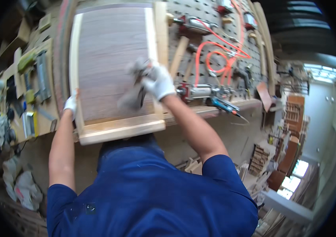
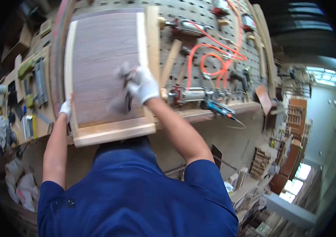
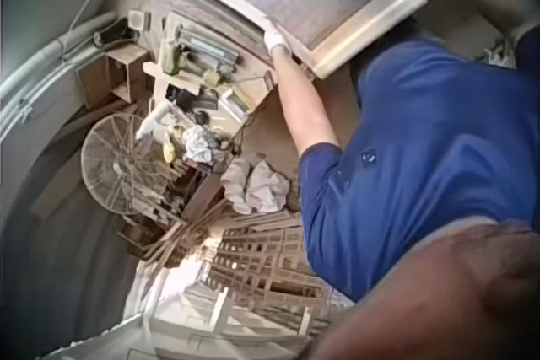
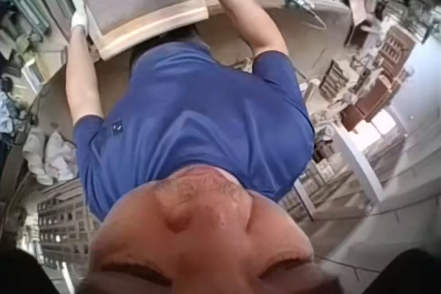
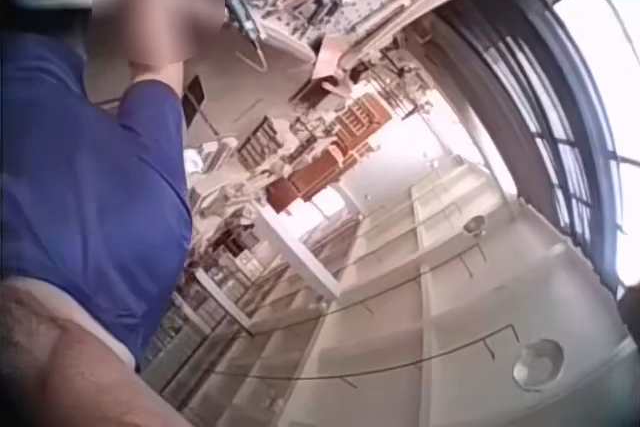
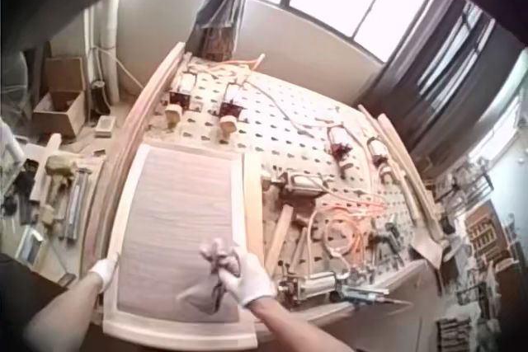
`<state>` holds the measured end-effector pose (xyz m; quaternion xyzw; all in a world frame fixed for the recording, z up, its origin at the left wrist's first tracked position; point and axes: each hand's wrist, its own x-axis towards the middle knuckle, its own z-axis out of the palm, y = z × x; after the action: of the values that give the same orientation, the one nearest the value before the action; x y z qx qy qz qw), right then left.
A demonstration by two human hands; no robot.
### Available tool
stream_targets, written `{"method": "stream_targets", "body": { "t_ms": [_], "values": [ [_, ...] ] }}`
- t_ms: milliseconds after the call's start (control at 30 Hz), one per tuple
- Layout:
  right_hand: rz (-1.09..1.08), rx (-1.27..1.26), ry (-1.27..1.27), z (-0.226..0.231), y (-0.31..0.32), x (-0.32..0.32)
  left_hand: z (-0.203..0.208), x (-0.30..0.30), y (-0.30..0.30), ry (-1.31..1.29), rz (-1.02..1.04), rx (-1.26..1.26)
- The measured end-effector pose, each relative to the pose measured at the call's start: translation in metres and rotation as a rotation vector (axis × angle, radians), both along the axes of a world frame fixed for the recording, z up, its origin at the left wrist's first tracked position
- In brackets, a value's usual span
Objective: Assembling and securing wooden trim and components onto a decorative door or cabinet panel using a mallet and nail gun.
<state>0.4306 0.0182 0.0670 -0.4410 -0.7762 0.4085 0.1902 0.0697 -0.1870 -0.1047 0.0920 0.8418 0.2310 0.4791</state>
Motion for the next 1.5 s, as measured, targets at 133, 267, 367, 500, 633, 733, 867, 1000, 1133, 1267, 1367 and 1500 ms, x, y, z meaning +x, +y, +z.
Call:
{"method": "stream_targets", "body": {
  "t_ms": [133, 267, 367, 500, 633, 733, 867, 1000, 1133, 1267, 1367, 1500],
  "values": [
    [-0.151, 0.442, -0.183, 0.018, 0.112, 0.142, -0.005, 0.005, 0.01, 0.087, -0.031, 0.004],
    [-0.188, -0.018, -1.174, 0.004, 0.109, 0.303, -0.001, 0.004, 0.0, 0.307, -0.014, -0.092],
    [-0.12, -0.155, -1.536, -0.041, 0.088, 0.384, 0.004, 0.004, -0.007, 0.382, -0.104, -0.113],
    [0.104, -0.139, -1.59, -0.088, 0.088, 0.422, 0.007, 0.036, 0.003, 0.518, 0.031, -0.154],
    [0.168, -0.158, -1.625, -0.056, 0.084, 0.426, 0.008, 0.091, 0.023, 1.103, -0.019, -0.142],
    [0.203, -0.115, -1.651, 0.015, 0.074, 0.426, 0.008, 0.117, 0.034, 1.44, -0.304, -0.214],
    [-0.129, -0.402, -1.17, 0.095, 0.03, 0.398, 0.01, 0.125, 0.039, 1.424, -0.261, -0.191],
    [-0.22, -0.526, -0.468, 0.089, -0.027, 0.317, 0.015, 0.123, 0.04, 1.387, -0.247, -0.17],
    [0.06, -0.567, -0.231, 0.064, -0.071, 0.238, 0.021, 0.123, 0.04, 1.396, -0.238, -0.149],
    [-0.036, -0.636, -0.303, 0.052, -0.095, 0.196, 0.021, 0.126, 0.04, 1.363, -0.229, -0.142],
    [-0.079, -0.644, -0.339, 0.046, -0.102, 0.185, 0.021, 0.127, 0.04, 1.363, -0.234, -0.141],
    [-0.087, -0.618, -0.355, 0.037, -0.105, 0.182, 0.023, 0.125, 0.041, 1.372, -0.23, -0.133]
  ]
}}
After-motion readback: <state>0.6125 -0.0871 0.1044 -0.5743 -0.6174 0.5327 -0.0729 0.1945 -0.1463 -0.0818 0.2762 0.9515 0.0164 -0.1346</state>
